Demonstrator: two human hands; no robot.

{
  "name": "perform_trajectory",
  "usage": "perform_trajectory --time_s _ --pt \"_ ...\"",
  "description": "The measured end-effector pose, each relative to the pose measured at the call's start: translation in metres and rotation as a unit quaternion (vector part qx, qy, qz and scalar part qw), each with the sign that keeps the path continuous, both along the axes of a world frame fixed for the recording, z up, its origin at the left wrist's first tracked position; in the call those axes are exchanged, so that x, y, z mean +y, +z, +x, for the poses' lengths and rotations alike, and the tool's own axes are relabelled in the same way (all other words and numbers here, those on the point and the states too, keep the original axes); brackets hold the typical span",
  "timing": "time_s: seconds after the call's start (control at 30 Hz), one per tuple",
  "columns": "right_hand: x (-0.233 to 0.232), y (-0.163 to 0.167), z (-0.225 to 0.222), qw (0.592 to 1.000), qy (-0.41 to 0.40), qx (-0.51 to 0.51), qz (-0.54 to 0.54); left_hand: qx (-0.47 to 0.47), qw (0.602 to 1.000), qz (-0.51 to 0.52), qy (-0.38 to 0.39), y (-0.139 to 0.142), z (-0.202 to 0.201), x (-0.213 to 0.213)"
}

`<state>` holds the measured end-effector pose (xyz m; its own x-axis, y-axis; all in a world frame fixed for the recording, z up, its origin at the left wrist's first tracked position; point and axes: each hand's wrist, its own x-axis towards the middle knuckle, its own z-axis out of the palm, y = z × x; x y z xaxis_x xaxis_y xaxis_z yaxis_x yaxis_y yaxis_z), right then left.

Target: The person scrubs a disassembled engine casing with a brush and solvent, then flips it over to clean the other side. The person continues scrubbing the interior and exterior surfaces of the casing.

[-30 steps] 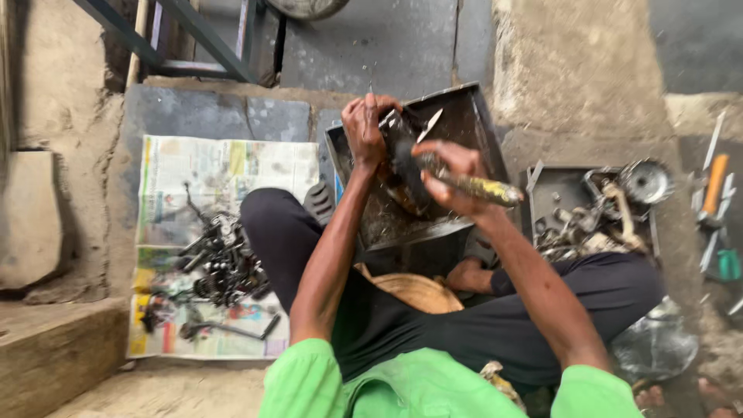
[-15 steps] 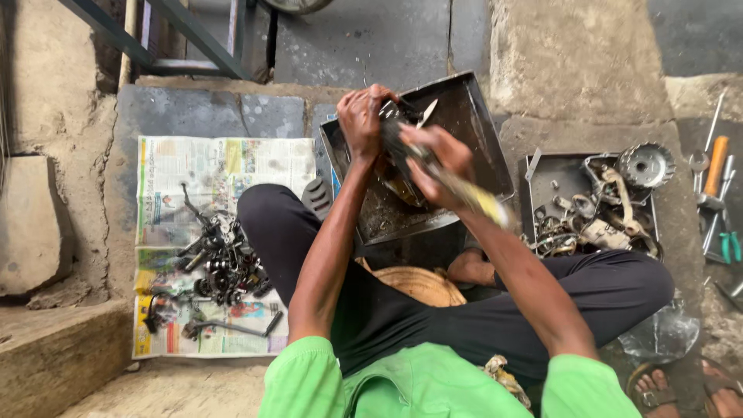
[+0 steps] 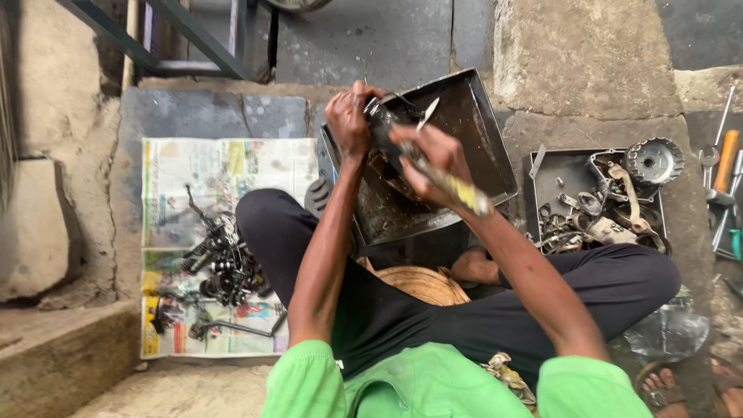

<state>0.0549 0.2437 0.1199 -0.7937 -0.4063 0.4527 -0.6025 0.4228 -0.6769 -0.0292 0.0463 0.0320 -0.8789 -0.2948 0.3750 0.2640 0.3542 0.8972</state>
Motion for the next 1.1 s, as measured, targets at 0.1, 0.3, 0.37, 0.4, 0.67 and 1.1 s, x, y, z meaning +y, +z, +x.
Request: perform_trajectory --time_s 0.1,0.3,0.37,0.4,0.67,1.1 --pt "0.031 -0.022 0.016 0.995 0.004 -0.024 0.100 -0.004 0.999 0.002 0.034 0.006 0.005 -0.006" --pt "0.093 -0.092 0.019 0.988 -0.139 -0.037 0.052 0.032 0.999 -0.016 -0.001 0.021 0.015 0.001" --pt "0.100 -0.108 0.019 0.988 -0.099 -0.068 0.094 -0.009 0.999 -0.039 -0.011 0.028 0.015 0.003" --pt "0.101 -0.111 0.017 0.987 -0.080 -0.074 0.116 0.010 0.999 -0.034 -0.007 0.032 0.013 0.004" --pt "0.044 -0.016 0.001 0.979 0.017 -0.041 -0.198 0.040 0.998 -0.046 0.027 0.029 0.011 0.002" --pt "-0.012 0.006 0.001 0.988 -0.075 -0.022 -0.130 0.021 0.995 -0.064 0.079 0.031 0.027 0.002"
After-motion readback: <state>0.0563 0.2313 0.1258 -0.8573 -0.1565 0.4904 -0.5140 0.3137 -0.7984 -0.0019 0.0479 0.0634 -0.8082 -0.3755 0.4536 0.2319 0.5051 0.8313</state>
